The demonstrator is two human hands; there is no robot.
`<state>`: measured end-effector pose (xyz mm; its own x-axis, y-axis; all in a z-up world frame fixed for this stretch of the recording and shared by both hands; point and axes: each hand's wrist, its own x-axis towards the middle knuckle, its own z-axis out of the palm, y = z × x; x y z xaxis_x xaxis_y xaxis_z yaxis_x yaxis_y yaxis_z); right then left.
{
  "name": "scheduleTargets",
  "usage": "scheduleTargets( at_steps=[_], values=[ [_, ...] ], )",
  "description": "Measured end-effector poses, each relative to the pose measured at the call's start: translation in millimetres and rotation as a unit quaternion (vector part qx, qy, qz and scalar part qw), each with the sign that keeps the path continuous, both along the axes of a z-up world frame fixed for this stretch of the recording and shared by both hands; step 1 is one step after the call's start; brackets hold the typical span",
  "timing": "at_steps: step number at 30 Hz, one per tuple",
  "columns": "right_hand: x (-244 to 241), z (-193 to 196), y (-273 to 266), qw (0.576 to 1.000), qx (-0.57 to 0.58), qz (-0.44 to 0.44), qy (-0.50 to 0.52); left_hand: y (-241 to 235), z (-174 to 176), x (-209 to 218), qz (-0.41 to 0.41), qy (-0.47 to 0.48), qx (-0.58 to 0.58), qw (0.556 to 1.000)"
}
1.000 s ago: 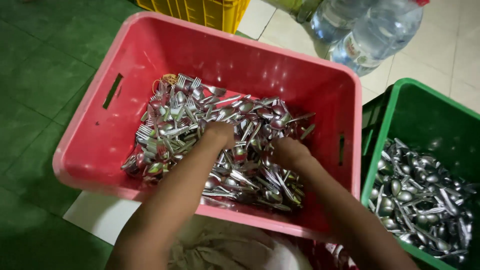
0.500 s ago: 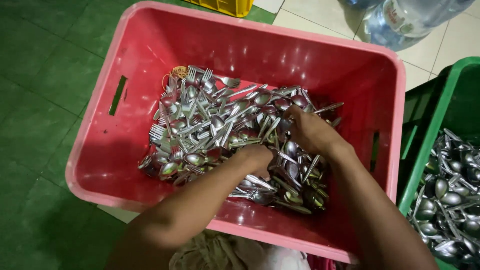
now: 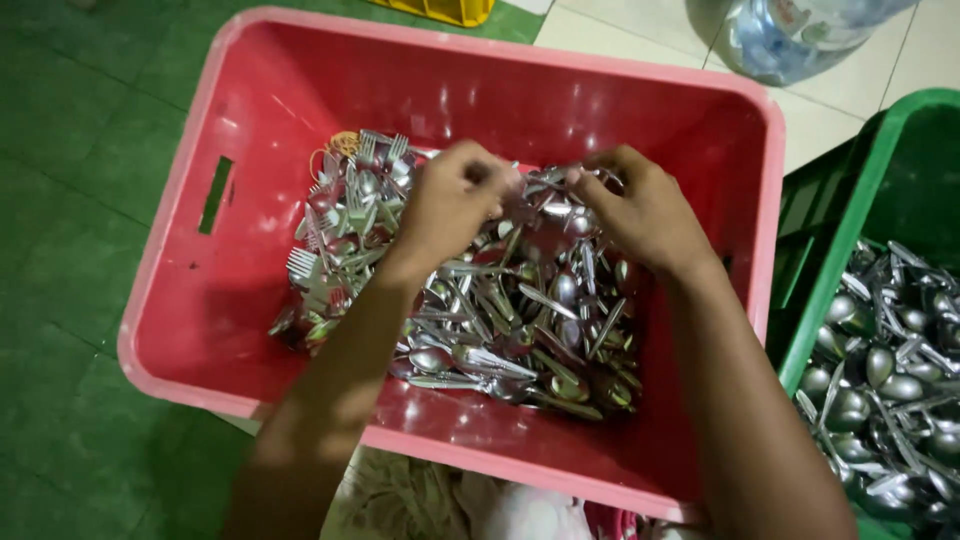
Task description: The person sorts mixed cutlery from a pink bin, picking up spoons and forks and placing them into a green bin. They occasionally wipe the cutlery with a cloth while continuing to sort.
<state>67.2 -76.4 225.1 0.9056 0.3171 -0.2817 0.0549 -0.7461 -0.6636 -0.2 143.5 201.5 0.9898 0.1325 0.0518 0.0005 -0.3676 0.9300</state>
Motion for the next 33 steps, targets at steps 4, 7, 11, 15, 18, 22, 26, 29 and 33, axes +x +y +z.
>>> scheduleTargets(
  at_steps=[4, 7, 11, 15, 18, 22, 26, 29, 33],
  values=[
    [-10, 30, 10, 0.978, 0.182, -0.054, 0.090, -3, 5, 18, 0.258, -0.090, -0.191, 0.943],
    [-5, 9, 8, 0.919, 0.387, -0.072, -0.001, -22, 20, 16, 0.251, -0.031, -0.274, 0.928],
    [8, -2, 6, 0.838, 0.502, -0.211, -0.048, -56, 4, 11, 0.160, 0.000, -0.315, 0.936],
    [18, -7, -8, 0.845, 0.492, -0.171, -0.120, -75, -15, 7, -0.034, 0.105, -0.358, 0.927],
    [15, -1, -7, 0.833, 0.538, -0.085, -0.095, -74, -16, -1, -0.146, 0.147, -0.392, 0.896],
    [20, 4, -9, 0.768, 0.628, -0.116, 0.058, -71, -18, -5, -0.275, 0.203, -0.344, 0.875],
    [27, 2, -16, 0.777, 0.599, -0.188, 0.040, -61, -5, 1, -0.361, 0.332, -0.221, 0.843],
    [24, 12, -21, 0.817, 0.527, -0.234, -0.002, -70, -31, -4, -0.328, 0.297, 0.171, 0.880],
    [21, 10, -18, 0.843, 0.490, -0.223, 0.002, -97, -80, -31, -0.380, 0.348, 0.405, 0.755]
  ],
)
